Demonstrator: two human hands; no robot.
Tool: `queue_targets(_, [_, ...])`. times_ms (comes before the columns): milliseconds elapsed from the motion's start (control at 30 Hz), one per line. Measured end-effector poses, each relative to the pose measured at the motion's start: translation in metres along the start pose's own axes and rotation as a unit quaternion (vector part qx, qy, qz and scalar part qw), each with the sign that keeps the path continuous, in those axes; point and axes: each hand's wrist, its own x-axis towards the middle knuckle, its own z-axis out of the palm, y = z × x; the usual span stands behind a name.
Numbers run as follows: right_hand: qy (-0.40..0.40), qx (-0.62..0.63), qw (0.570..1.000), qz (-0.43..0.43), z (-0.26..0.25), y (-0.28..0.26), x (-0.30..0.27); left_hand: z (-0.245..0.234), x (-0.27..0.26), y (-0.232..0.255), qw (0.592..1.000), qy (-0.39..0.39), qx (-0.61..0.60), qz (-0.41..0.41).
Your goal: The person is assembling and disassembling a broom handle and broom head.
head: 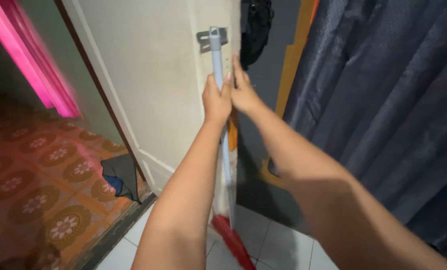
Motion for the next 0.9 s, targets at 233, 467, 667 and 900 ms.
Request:
queue_targets(233, [0.136, -0.116, 0.973, -0.144, 0.035, -0.038, -0.014, -0.033, 0.0, -0.02, 0.997, 0.022, 0.061, -0.043])
queue_targets(467, [-0.135, 0.249, 0.959, 0.017, 0.135, -0.136, 0.0, -0.13, -0.009, -0.068, 0.99, 0.071, 0.077, -0.098])
queue_targets(667, [-0.193, 0.255, 0.945, -0.073, 0.252, -0.176, -0.001, -0.254, -0.018, -0.101, 0.986, 0.115, 0.107, -0.06])
queue_targets(900, [-0.268, 0.272, 0.921, -0.073, 0.353, -0.252, -0.012, -0.391, -0.043, -0.144, 0.983, 0.107, -0.059, -0.141])
